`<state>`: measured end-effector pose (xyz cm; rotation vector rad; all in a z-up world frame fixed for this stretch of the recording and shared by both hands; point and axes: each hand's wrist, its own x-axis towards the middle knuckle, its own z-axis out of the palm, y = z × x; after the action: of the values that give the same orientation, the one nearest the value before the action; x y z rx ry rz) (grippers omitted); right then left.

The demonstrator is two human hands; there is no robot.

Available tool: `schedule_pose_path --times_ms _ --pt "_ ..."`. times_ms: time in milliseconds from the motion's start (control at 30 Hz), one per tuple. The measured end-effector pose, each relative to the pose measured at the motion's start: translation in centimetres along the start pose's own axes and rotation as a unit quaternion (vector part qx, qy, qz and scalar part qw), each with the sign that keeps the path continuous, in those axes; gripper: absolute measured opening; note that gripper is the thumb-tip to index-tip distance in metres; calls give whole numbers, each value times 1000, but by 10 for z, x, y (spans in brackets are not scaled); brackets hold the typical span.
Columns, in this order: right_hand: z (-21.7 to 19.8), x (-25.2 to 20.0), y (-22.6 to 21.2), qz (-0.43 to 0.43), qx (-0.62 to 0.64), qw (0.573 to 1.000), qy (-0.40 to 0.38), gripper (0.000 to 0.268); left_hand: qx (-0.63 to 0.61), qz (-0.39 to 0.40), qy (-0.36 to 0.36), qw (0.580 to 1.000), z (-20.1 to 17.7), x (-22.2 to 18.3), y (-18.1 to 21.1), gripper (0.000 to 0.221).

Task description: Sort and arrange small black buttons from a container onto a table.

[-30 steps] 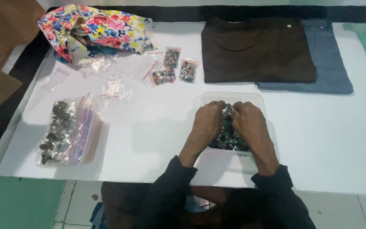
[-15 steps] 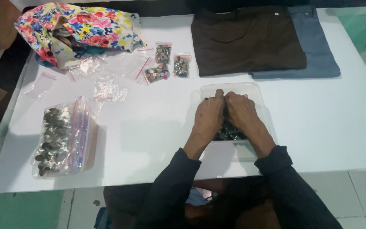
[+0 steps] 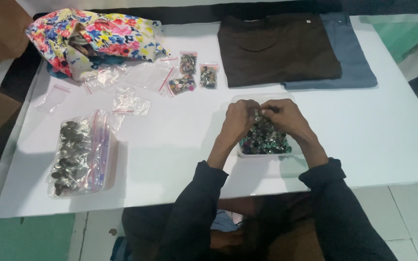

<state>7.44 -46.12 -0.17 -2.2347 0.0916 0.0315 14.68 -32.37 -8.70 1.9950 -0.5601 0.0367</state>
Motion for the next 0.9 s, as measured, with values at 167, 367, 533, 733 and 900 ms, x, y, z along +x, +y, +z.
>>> schedule_pose_path --times_ms 167,367,533,733,900 --pt "1 17 48 -1 193 981 -16 21 -57 -26 -46 997 -34 -13 39 22" --pt "-12 -9 22 30 219 975 -25 26 -73 -51 -15 996 -20 -12 32 22" --pt "-13 -21 16 6 181 983 10 26 -109 -63 -13 992 -26 -24 54 24" --pt "1 -52 -26 -82 77 990 80 20 -174 37 83 980 -42 -64 66 21" --pt "41 -88 -82 -164 92 971 146 18 -173 134 189 957 -94 -112 81 17"
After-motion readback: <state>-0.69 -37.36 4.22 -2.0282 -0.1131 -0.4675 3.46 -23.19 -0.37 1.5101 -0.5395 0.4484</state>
